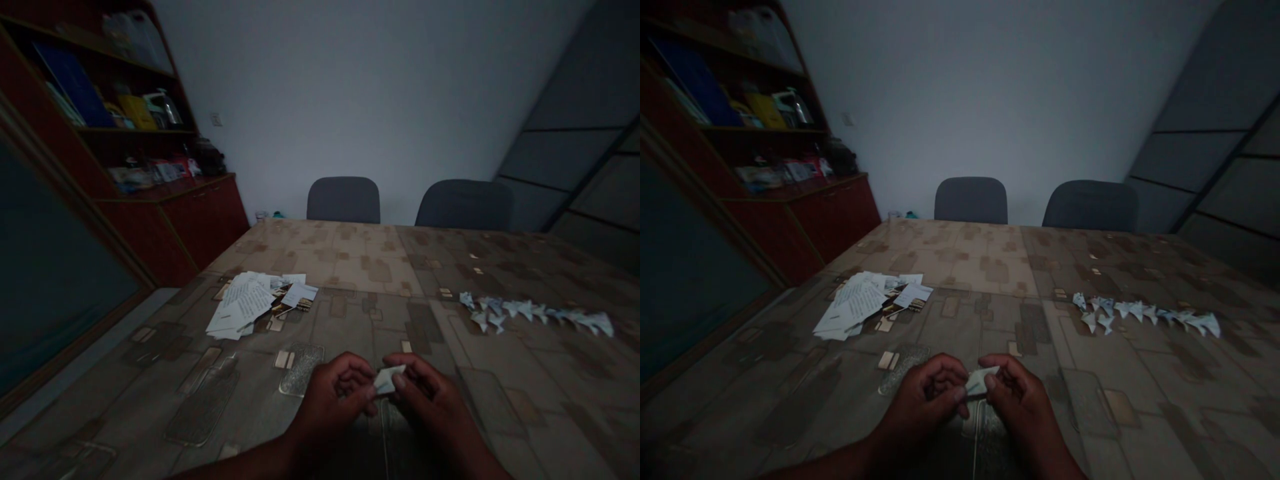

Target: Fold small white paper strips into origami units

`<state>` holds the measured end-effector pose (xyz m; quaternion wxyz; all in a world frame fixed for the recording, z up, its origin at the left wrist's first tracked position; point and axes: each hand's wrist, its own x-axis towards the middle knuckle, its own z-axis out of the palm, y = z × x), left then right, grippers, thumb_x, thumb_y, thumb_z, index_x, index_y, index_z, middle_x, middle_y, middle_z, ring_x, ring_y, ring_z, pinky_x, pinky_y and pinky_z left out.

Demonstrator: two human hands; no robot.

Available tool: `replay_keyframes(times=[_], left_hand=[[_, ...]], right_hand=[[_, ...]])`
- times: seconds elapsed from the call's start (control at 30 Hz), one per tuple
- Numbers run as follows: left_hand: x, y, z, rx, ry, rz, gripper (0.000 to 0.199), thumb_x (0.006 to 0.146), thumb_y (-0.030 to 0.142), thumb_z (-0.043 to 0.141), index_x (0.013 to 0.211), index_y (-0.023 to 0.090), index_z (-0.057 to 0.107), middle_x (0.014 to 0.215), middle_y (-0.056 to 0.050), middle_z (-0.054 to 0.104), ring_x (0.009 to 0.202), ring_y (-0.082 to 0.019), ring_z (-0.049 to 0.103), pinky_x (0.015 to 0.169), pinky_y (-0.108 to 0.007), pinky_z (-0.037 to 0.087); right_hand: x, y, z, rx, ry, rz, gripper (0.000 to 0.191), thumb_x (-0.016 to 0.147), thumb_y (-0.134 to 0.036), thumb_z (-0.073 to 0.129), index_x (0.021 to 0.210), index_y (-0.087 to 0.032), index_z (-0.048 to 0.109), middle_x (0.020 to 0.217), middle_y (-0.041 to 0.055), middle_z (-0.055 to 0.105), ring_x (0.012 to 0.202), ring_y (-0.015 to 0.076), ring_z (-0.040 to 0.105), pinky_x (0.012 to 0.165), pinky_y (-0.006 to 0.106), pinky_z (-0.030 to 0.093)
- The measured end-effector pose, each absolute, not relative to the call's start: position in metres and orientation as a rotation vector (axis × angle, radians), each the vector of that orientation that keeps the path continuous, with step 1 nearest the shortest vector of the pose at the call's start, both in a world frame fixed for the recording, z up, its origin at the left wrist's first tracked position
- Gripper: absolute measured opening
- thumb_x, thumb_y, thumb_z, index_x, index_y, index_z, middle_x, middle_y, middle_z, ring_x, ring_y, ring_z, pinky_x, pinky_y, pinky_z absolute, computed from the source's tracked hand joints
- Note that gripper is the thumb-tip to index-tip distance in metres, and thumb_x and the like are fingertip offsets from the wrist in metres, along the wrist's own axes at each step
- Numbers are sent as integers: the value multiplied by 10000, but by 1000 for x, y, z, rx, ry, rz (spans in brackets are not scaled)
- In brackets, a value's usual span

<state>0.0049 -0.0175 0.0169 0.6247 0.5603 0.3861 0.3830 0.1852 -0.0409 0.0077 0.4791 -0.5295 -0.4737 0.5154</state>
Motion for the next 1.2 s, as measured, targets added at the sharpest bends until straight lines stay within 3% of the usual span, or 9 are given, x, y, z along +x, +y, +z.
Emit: replay_keyframes(times=[0.27,0.47,0.6,0.87,1.2], left_hand=[[8,-18,22,1422,998,920,205,673,139,701,872,135,652,728,-6,635,666,-133,552,636,-221,430],[8,-19,22,1640,1047,895,148,731,127,659,866,155,714,738,-10,662,671,-133,563,651,-212,426],[6,-19,22,1689,1045,923,249,737,110,622,963,161,714,748,-11,671,686,-142,590,689,-225,438],[4,-16,18,1444,845,905,183,746,178,641,908,138,716,665,-11,661,639,-145,611,658,-237,444],[3,-17,10,1216,696,887,202,787,242,653,952,134,697,743,-21,659,649,-139,653,640,-234,496]], right_hand=[[179,-41,10,-1327,-1277,1042,328,751,-351,662,1023,-187,582,645,-33,563,599,163,572,545,252,424],[178,-43,3,-1316,-1371,993,214,803,-308,612,975,-207,534,654,-39,561,597,152,566,554,244,417],[179,-43,-1,-1324,-1344,965,185,811,-319,608,942,-214,530,659,-41,545,605,152,551,556,245,412],[182,-41,5,-1318,-1328,996,239,803,-372,622,955,-211,533,693,-19,576,634,171,576,568,261,432],[182,-42,8,-1271,-1254,1101,297,798,-430,645,968,-209,546,712,-11,580,652,171,572,575,254,440]])
